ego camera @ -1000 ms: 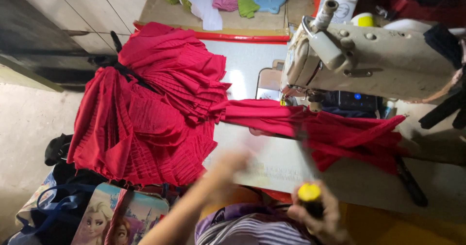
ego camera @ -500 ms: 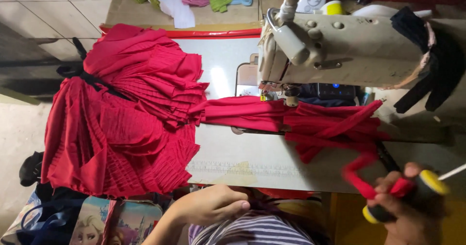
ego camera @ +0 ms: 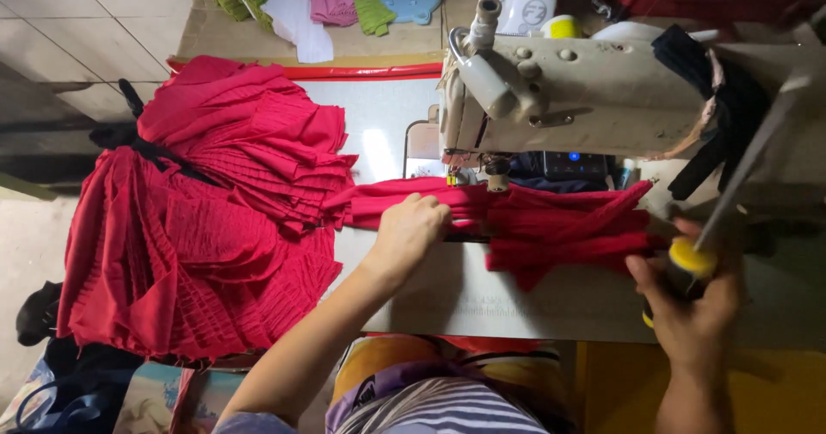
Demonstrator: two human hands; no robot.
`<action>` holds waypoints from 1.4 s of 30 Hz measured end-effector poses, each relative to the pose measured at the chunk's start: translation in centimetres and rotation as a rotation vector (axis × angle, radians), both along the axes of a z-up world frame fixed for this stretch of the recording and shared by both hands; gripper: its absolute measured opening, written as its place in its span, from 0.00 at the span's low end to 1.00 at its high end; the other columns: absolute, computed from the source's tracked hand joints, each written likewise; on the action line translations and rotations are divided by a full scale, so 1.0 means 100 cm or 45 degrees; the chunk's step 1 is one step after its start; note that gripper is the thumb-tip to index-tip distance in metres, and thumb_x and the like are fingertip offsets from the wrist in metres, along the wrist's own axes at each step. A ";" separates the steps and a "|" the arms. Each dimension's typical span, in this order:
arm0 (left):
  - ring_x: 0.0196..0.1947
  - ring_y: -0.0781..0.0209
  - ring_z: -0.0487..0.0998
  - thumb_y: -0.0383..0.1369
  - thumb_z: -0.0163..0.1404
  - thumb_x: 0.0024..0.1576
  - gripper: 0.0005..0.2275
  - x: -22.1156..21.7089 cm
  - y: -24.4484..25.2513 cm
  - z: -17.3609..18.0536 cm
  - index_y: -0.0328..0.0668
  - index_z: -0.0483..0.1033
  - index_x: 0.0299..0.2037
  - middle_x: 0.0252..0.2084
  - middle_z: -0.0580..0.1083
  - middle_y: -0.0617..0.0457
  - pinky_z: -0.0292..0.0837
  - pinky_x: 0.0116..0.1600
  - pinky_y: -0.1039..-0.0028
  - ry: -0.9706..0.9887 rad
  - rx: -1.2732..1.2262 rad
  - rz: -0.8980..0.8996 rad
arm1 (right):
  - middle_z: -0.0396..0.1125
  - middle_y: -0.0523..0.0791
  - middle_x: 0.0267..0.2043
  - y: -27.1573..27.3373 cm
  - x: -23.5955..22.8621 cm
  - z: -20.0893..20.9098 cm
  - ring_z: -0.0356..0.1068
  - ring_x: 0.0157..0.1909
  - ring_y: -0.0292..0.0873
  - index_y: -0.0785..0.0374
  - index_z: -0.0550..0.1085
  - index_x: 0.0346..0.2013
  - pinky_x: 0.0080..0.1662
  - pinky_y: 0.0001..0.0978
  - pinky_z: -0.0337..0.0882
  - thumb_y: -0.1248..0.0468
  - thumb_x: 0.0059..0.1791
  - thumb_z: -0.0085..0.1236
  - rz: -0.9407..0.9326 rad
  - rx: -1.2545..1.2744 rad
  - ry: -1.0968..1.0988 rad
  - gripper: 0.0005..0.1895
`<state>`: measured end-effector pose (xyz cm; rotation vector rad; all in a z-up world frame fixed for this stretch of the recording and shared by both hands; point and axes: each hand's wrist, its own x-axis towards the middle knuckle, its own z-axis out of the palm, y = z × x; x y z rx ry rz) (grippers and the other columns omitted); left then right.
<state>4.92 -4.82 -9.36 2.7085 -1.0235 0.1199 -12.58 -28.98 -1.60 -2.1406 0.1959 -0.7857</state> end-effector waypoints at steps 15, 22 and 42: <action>0.18 0.71 0.66 0.35 0.49 0.49 0.12 -0.088 0.091 0.086 0.36 0.72 0.17 0.15 0.69 0.55 0.58 0.27 0.83 1.399 -1.686 0.184 | 0.67 0.42 0.34 0.029 -0.004 0.025 0.66 0.30 0.37 0.59 0.70 0.41 0.38 0.28 0.65 0.54 0.36 0.57 0.455 -0.876 -0.065 0.22; 0.23 0.66 0.72 0.29 0.52 0.47 0.06 -0.097 0.091 0.047 0.32 0.74 0.31 0.26 0.74 0.49 0.70 0.28 0.81 1.729 -2.221 0.510 | 0.66 0.44 0.29 0.046 0.017 0.053 0.64 0.26 0.43 0.60 0.75 0.35 0.33 0.34 0.66 0.55 0.40 0.57 0.440 -1.403 -0.249 0.14; 0.20 0.67 0.71 0.28 0.52 0.47 0.04 -0.095 0.094 0.044 0.35 0.74 0.28 0.23 0.73 0.51 0.69 0.25 0.82 1.811 -2.259 0.590 | 0.67 0.43 0.28 0.059 0.020 0.061 0.66 0.26 0.41 0.59 0.74 0.36 0.32 0.35 0.68 0.54 0.39 0.57 0.445 -1.428 -0.100 0.16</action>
